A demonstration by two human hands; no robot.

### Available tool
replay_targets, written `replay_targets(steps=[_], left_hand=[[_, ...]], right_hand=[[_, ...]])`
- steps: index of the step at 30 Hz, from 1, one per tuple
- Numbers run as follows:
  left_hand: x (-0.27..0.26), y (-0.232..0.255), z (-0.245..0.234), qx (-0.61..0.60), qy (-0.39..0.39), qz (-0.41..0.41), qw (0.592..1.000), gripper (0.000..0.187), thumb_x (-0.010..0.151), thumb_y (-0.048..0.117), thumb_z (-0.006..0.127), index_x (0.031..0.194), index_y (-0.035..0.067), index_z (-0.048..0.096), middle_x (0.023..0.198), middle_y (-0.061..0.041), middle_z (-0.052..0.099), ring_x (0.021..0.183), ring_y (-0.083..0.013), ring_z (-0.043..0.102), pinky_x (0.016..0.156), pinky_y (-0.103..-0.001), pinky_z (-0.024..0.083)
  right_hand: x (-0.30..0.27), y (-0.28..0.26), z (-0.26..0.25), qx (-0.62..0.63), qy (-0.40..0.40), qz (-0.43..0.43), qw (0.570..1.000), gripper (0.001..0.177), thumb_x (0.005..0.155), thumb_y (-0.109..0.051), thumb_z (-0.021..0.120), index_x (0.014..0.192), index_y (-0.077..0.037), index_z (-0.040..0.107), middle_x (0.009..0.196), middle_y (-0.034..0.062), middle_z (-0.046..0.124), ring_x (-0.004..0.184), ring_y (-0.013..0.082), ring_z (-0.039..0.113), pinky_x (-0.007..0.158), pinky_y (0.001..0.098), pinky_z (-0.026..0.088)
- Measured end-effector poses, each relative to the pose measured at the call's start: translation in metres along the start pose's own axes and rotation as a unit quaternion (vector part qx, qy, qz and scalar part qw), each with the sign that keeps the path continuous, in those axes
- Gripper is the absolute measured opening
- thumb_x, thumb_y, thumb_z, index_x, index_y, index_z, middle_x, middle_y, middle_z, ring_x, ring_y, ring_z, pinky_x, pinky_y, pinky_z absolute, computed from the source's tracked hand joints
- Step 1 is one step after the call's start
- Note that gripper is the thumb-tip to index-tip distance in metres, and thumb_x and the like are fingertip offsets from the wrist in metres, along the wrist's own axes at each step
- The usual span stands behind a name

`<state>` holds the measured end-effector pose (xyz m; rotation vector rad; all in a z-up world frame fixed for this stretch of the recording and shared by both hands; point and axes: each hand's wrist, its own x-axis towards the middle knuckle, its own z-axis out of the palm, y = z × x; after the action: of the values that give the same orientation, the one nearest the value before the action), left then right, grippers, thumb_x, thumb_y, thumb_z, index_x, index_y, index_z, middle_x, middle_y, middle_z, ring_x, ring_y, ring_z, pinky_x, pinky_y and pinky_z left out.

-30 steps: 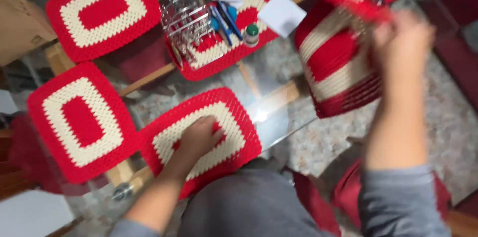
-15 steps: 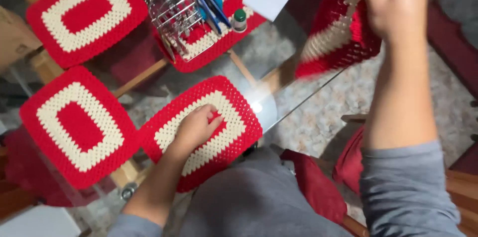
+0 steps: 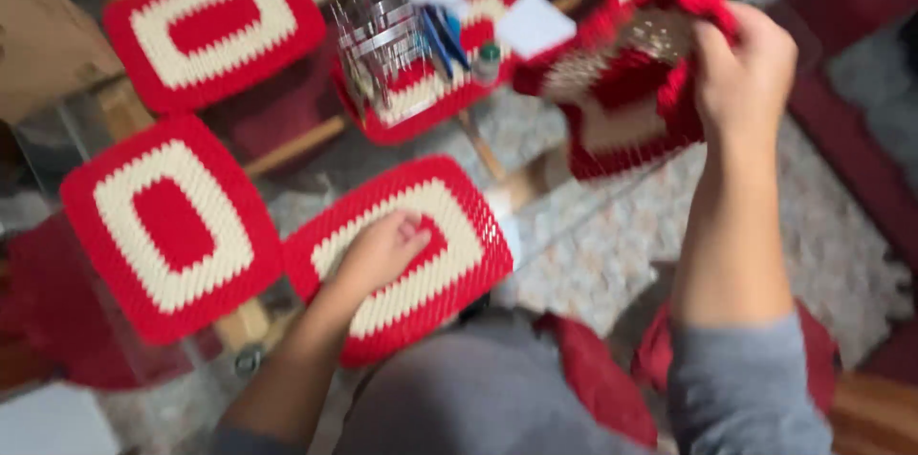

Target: The person clears a glass dining table by removing crocheted placemats, a cutlery holder, a bottle, and remote controls. They place the items on nearby chairs and a side table, then wipe the glass surface with a cloth.

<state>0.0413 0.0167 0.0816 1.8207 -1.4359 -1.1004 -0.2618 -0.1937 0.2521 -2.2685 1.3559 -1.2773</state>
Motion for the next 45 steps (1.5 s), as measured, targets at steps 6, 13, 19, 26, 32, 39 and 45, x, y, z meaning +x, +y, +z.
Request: replay_targets(steps=[6,13,19,26,32,39,45], left_hand=[[-0.016,0.003,-0.021,-0.213,-0.003,0.028,0.977,0.025,0.082,0.013,0.055,0.103,-0.001,0.058,0.092,-0.009,0.064,0.077,-0.0139,0.061,0.067,-0.023,0.050],[-0.050,-0.100,-0.010,-0.650,0.097,-0.168,0.734,0.054,0.090,0.047,0.037,0.123,0.006,0.048,0.122,-0.017,0.053,0.107,-0.0327,0.052,0.095,-0.046,0.039],[-0.085,-0.174,0.007,-0.679,0.146,-0.337,0.636,0.053,0.074,0.038,0.068,0.109,-0.001,0.057,0.103,-0.022,0.061,0.090,-0.0355,0.061,0.081,-0.049,0.048],[-0.086,-0.141,-0.008,-0.551,0.257,-0.194,0.770,0.062,0.081,-0.004,0.048,0.138,0.012,0.029,0.134,-0.022,0.036,0.119,-0.0345,0.040,0.099,-0.047,0.033],[-0.086,-0.098,-0.028,-0.344,0.244,-0.121,0.899,0.064,0.080,-0.005,0.047,0.139,0.007,0.025,0.139,-0.021,0.030,0.129,-0.0287,0.028,0.107,-0.042,0.023],[-0.096,-0.094,-0.038,-0.306,0.324,-0.141,0.884,0.057,0.081,-0.005,0.045,0.136,0.006,0.033,0.130,-0.025,0.042,0.122,-0.0313,0.039,0.102,-0.044,0.031],[-0.092,-0.202,0.029,-0.243,0.282,-0.264,0.890,0.056,0.068,0.015,0.073,0.118,0.003,0.050,0.104,-0.024,0.059,0.096,-0.0358,0.059,0.072,-0.044,0.051]], right_hand=[[-0.021,-0.120,-0.004,0.101,-0.054,-0.108,0.987,0.026,0.085,0.014,0.050,0.110,0.016,0.058,0.099,0.0239,0.058,0.077,0.0266,0.051,0.069,0.0318,0.043],[-0.127,-0.182,0.129,0.372,-0.455,-0.086,0.805,0.050,0.086,-0.022,0.049,0.125,0.008,0.039,0.105,0.0288,0.056,0.101,0.0412,0.055,0.086,0.0495,0.044],[-0.208,-0.077,0.199,0.186,-0.540,0.003,0.821,0.045,0.082,-0.015,0.058,0.121,0.004,0.047,0.111,0.0290,0.054,0.105,0.0445,0.051,0.093,0.0516,0.038],[-0.236,0.059,0.216,-0.005,-0.398,0.317,0.861,0.062,0.072,-0.050,0.071,0.117,-0.012,0.054,0.101,0.0081,0.065,0.097,0.0224,0.060,0.079,0.0353,0.048],[-0.211,0.039,0.220,0.228,-0.324,0.374,0.839,0.043,0.071,-0.003,0.069,0.111,-0.003,0.054,0.089,0.0194,0.061,0.078,0.0292,0.060,0.064,0.0379,0.049],[-0.158,0.001,0.203,0.140,-0.253,0.229,0.929,0.024,0.086,-0.010,0.061,0.109,-0.008,0.054,0.098,0.0166,0.058,0.083,0.0348,0.061,0.060,0.0393,0.052],[-0.234,0.082,0.253,0.055,-0.392,0.288,0.872,0.057,0.075,-0.032,0.070,0.124,-0.011,0.050,0.096,0.0250,0.061,0.088,0.0391,0.060,0.071,0.0457,0.050]])
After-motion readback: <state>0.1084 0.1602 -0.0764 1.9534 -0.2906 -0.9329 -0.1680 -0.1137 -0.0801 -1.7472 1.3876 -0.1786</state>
